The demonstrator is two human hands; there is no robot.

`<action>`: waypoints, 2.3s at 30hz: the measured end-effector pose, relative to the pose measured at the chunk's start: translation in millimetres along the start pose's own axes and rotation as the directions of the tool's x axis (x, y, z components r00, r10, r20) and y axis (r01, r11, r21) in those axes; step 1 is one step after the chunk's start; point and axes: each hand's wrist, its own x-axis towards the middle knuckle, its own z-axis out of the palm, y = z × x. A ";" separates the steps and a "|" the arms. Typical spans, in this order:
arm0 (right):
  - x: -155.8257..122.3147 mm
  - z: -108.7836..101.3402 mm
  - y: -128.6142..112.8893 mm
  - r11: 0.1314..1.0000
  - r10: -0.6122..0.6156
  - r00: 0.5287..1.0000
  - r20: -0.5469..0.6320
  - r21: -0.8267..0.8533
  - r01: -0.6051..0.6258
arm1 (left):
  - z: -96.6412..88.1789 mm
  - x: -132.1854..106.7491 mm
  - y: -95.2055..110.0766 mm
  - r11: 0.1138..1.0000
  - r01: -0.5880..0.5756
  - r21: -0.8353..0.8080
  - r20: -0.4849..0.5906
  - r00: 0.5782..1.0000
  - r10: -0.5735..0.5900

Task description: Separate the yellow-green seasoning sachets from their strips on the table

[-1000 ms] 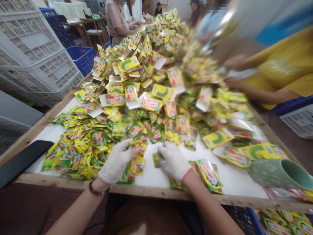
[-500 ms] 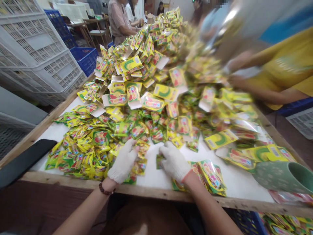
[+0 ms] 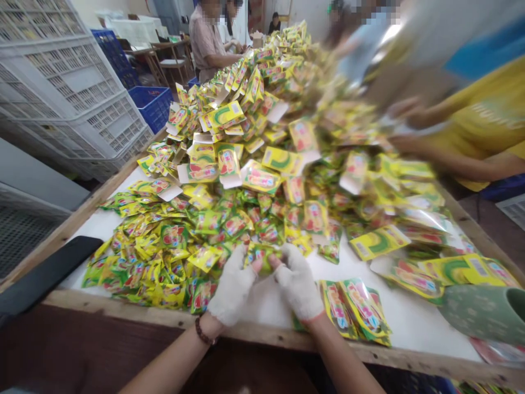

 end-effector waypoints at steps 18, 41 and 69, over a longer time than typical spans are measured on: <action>6.7 -6.3 4.1 0.898 0.030 0.999 -0.029 0.440 -0.014 | 4.3 27.9 37.1 0.914 -0.345 0.213 0.364 0.896 0.253; -0.2 -13.5 1.9 0.885 -0.016 0.968 -0.251 0.447 0.130 | -29.6 61.3 76.3 -0.051 -0.679 0.733 0.600 0.609 0.519; 3.8 -19.7 1.3 0.956 -0.200 0.980 0.019 -0.215 0.199 | 7.1 11.4 13.2 0.034 -0.546 0.837 0.469 0.749 0.468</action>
